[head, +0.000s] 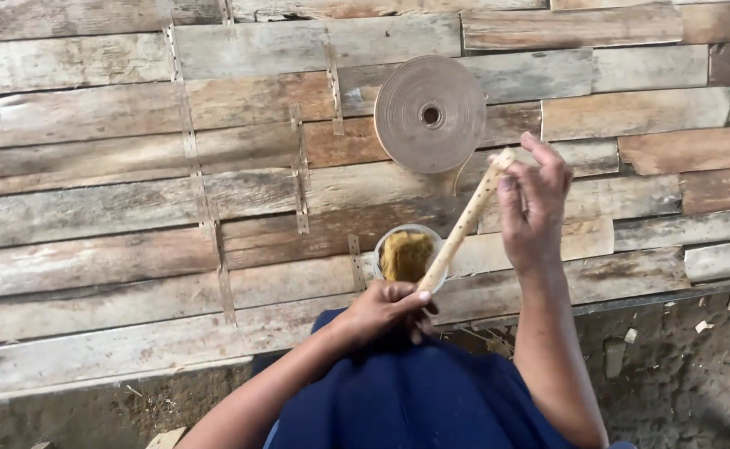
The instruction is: The person applies a paste-like substance to perforated wooden strips and presses them onto a wall of horizontal wooden planks. They repeat this process, moving along the wall to attach multiple strips in sequence.
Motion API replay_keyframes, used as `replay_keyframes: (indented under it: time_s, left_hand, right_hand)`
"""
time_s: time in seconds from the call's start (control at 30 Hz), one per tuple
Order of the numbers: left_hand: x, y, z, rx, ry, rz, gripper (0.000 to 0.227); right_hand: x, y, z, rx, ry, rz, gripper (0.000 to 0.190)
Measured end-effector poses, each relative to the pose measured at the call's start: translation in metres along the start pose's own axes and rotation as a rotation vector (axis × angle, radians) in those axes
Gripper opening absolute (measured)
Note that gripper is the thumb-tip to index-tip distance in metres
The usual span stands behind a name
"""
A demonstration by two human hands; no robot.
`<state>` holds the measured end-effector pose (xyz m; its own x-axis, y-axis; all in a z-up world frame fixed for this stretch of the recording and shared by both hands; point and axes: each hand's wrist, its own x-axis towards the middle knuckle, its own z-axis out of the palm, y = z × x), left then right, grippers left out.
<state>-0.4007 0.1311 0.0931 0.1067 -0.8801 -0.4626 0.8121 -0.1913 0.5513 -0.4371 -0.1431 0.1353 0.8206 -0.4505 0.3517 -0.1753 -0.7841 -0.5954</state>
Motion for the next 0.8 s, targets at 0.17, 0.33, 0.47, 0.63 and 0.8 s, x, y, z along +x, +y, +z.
replay_keyframes:
  time_s: [0.17,0.33,0.47,0.63,0.8]
  left_hand:
    - [-0.009,-0.025,-0.017,0.042,0.217,-0.04,0.031]
    - [0.0,-0.04,-0.021,0.011,0.377,-0.043,0.032]
    - [-0.001,-0.038,-0.013,-0.014,0.467,-0.008,0.036]
    - [-0.003,-0.039,-0.011,0.043,0.534,0.022,0.031]
    - [-0.038,-0.015,0.026,0.013,0.464,0.186,0.032]
  right_hand:
    - [-0.031,-0.004,0.013,-0.491,-0.177,0.118,0.04]
    - [-0.067,0.006,0.021,-0.592,-0.013,0.137,0.041]
    - [-0.121,-0.044,0.047,-0.176,-0.338,-0.338,0.042]
    - [-0.133,-0.039,0.07,-0.289,-0.734,-0.173,0.062]
    - [-0.144,-0.015,0.085,-0.269,-0.549,-0.355,0.05]
